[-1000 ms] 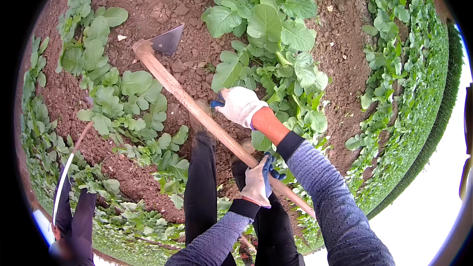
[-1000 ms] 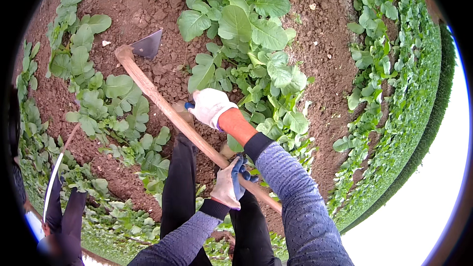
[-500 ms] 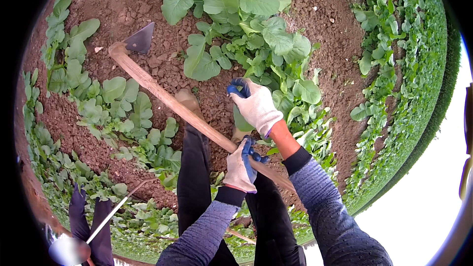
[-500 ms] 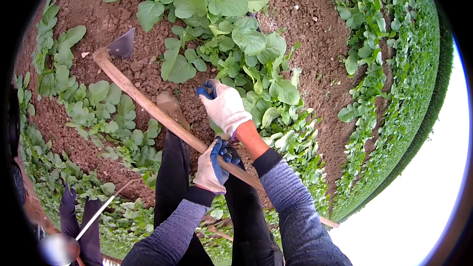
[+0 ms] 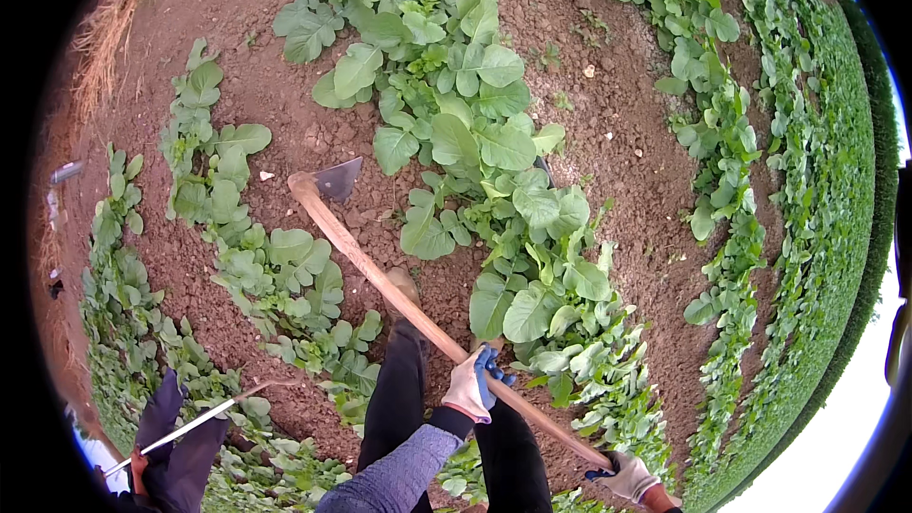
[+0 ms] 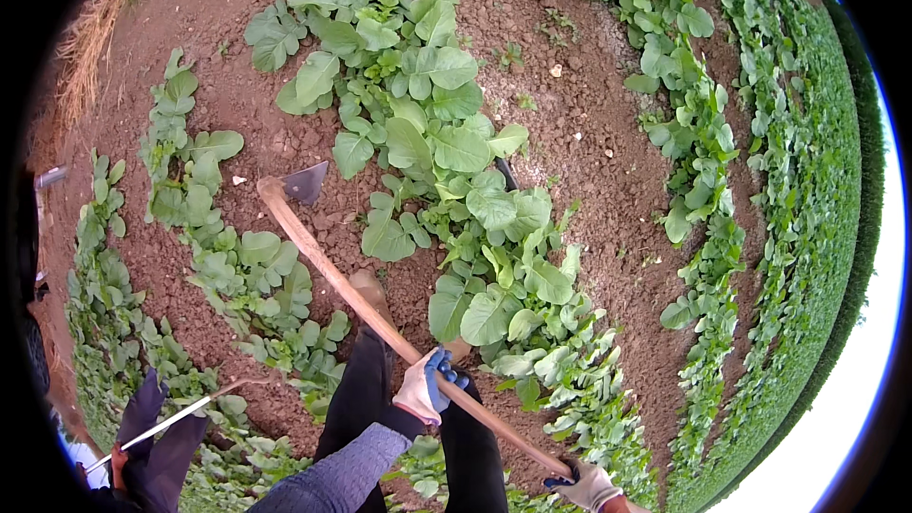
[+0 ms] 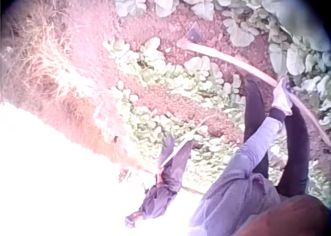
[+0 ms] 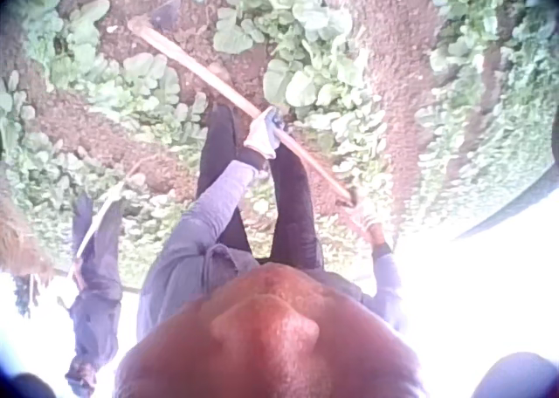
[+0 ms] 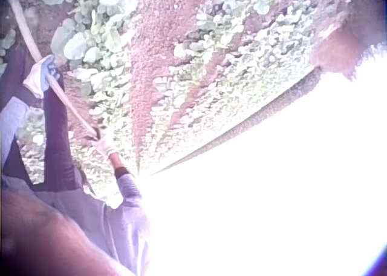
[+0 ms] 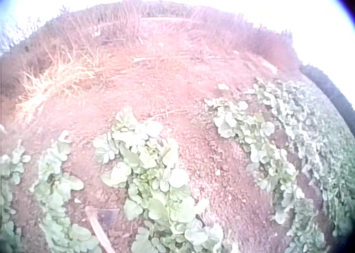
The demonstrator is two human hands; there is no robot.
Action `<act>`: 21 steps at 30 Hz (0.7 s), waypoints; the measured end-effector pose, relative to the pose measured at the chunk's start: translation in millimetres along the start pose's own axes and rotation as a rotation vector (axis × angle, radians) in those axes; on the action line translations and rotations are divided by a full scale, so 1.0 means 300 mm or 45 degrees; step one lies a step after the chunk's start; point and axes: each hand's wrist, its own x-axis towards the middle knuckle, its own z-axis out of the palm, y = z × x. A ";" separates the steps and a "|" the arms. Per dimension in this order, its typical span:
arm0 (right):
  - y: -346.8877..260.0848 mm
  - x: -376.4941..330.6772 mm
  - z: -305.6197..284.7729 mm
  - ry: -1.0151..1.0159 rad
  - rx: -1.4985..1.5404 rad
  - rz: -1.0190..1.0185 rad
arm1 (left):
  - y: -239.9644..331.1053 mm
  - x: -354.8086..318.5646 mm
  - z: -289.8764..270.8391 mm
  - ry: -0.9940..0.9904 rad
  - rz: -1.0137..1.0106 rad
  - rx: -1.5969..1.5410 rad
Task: The person uses a hoe to loosen soil between rows of leafy green plants and removes weeds by hand. The person repeatedly strikes the ground with the hoe and pulls out small weeds, discarding them to the side.
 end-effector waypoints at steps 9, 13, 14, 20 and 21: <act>0.491 -0.498 0.109 0.269 -0.067 0.144 | 0.064 -0.130 -0.034 -0.066 0.177 0.087; 0.319 -0.436 0.182 0.231 0.031 0.079 | 0.327 -0.299 0.086 0.060 0.357 0.151; 0.264 -0.408 0.198 0.229 0.056 0.038 | 0.413 -0.344 0.134 0.061 0.440 0.141; -0.363 -0.169 0.235 0.429 0.096 -0.493 | 0.971 -0.490 0.343 0.147 1.096 0.284; -0.582 -0.187 0.208 0.321 0.180 -0.474 | 1.023 -0.495 0.333 0.216 1.196 0.349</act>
